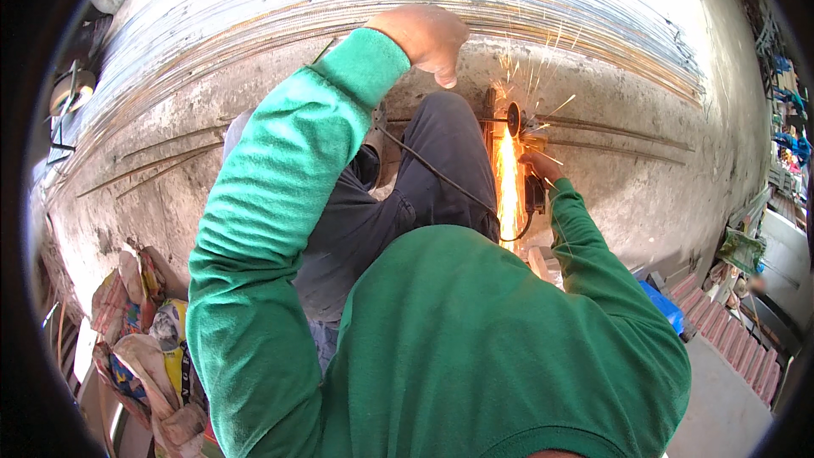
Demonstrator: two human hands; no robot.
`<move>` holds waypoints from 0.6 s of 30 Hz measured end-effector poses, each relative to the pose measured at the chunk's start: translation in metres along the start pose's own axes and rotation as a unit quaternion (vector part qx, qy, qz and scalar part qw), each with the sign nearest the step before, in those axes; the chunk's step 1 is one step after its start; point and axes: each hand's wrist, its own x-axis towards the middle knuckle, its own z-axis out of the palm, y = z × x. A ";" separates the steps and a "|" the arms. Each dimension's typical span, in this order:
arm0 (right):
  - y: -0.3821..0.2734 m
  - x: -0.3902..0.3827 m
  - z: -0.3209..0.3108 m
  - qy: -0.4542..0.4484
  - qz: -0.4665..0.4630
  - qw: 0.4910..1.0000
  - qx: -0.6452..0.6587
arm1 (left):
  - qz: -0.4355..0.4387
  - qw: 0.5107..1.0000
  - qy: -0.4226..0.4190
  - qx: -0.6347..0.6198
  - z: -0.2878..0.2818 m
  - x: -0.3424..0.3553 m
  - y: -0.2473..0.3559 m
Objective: The person sits on the floor and uses an angle grinder to cut several long metal rods. Sparks fly as the grinder cuts through the metal. The person repositions the rods between cuts and places the cut pieces on the floor.
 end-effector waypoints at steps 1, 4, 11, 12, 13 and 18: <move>0.010 0.002 -0.003 0.020 0.091 0.996 0.011 | 0.011 1.000 0.005 0.001 -0.001 0.002 0.000; 0.021 0.009 -0.003 0.073 0.195 0.975 0.071 | 0.016 1.000 0.012 0.008 0.000 0.002 0.002; 0.002 -0.012 -0.001 0.020 0.037 0.999 0.033 | -0.001 1.000 0.008 0.003 0.000 -0.001 0.001; 0.004 -0.012 -0.002 0.001 0.020 1.000 -0.007 | 0.003 1.000 0.010 0.005 0.000 -0.001 0.001; 0.007 -0.012 -0.002 -0.018 0.001 0.999 -0.046 | 0.006 1.000 0.012 0.007 0.000 0.000 0.000; 0.027 -0.007 0.002 0.008 0.171 0.978 0.119 | 0.003 1.000 0.010 0.007 0.000 0.001 0.002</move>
